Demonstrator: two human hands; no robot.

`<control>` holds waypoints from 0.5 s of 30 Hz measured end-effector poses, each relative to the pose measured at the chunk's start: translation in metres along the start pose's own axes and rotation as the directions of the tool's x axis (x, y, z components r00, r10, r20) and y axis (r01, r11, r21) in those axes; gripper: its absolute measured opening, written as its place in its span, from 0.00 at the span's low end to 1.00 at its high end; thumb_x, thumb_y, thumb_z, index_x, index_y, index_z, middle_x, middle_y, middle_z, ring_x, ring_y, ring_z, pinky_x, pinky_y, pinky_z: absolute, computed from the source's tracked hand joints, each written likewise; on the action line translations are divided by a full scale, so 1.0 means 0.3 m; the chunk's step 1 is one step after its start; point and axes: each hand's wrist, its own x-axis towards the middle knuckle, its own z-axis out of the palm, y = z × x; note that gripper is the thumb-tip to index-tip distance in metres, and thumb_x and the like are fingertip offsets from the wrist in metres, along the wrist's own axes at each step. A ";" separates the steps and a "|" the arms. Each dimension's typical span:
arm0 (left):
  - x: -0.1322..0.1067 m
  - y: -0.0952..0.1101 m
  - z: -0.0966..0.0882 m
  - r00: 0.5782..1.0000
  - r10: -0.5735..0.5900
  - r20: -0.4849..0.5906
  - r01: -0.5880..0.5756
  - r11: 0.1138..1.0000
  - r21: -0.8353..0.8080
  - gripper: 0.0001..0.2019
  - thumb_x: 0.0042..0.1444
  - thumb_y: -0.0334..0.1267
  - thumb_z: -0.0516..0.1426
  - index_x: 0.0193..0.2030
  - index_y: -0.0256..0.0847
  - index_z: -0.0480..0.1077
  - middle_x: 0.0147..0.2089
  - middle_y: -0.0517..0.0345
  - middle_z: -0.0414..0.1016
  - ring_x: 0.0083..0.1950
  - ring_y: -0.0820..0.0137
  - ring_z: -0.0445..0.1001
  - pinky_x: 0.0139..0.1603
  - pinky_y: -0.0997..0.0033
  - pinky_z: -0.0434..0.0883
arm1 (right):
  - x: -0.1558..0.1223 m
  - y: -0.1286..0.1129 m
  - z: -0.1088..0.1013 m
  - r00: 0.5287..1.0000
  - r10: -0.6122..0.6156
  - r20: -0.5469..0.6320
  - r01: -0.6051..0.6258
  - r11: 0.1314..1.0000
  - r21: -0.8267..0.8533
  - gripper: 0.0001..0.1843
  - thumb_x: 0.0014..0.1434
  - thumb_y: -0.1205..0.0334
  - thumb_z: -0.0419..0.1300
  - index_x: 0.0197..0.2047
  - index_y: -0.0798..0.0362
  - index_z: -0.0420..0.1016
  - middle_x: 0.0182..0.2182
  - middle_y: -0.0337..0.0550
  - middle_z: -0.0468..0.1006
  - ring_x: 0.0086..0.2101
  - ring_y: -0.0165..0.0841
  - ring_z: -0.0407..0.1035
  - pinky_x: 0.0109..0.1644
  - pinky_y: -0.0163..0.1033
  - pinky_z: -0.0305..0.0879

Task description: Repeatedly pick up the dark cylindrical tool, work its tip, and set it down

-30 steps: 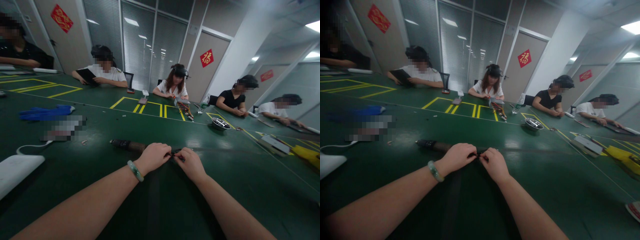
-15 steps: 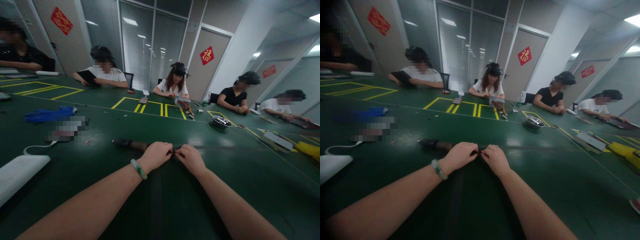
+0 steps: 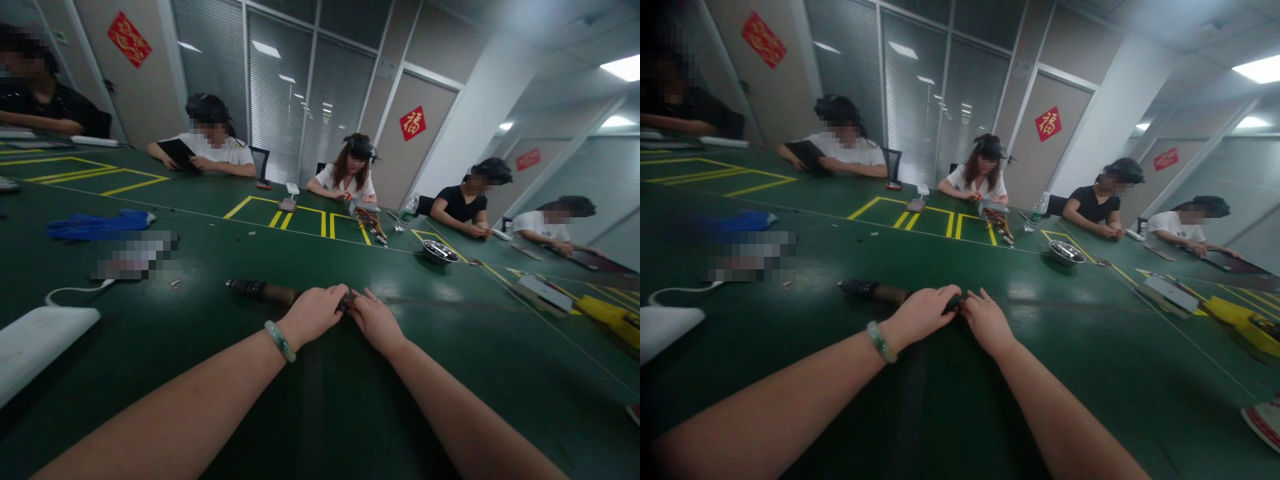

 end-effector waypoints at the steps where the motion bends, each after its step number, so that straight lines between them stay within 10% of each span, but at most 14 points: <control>1: 0.000 0.003 -0.002 1.000 0.009 -0.006 -0.009 1.000 0.007 0.15 0.60 0.38 0.56 0.53 0.45 0.61 0.48 0.56 0.74 0.43 0.64 0.76 0.41 0.67 0.70 | 0.002 -0.005 0.000 1.000 -0.003 0.019 0.004 1.000 -0.013 0.06 0.65 0.70 0.53 0.43 0.55 0.71 0.42 0.47 0.77 0.51 0.37 0.68 0.65 0.51 0.53; 9: -0.017 0.001 -0.016 0.987 0.122 -0.102 -0.125 0.992 -0.024 0.25 0.58 0.41 0.59 0.61 0.43 0.58 0.60 0.51 0.68 0.61 0.62 0.67 0.62 0.59 0.61 | 0.034 0.006 -0.031 0.987 0.073 0.140 -0.053 0.989 -0.136 0.10 0.63 0.72 0.51 0.46 0.54 0.68 0.40 0.46 0.73 0.41 0.36 0.69 0.47 0.39 0.64; 15: -0.025 -0.012 -0.025 0.979 0.151 -0.138 -0.159 0.986 -0.050 0.26 0.61 0.44 0.56 0.65 0.43 0.55 0.66 0.53 0.62 0.68 0.64 0.57 0.70 0.58 0.51 | -0.171 0.275 -0.150 0.906 0.406 0.120 -0.378 0.904 -0.202 0.08 0.63 0.70 0.50 0.41 0.52 0.68 0.40 0.48 0.74 0.40 0.36 0.69 0.43 0.39 0.61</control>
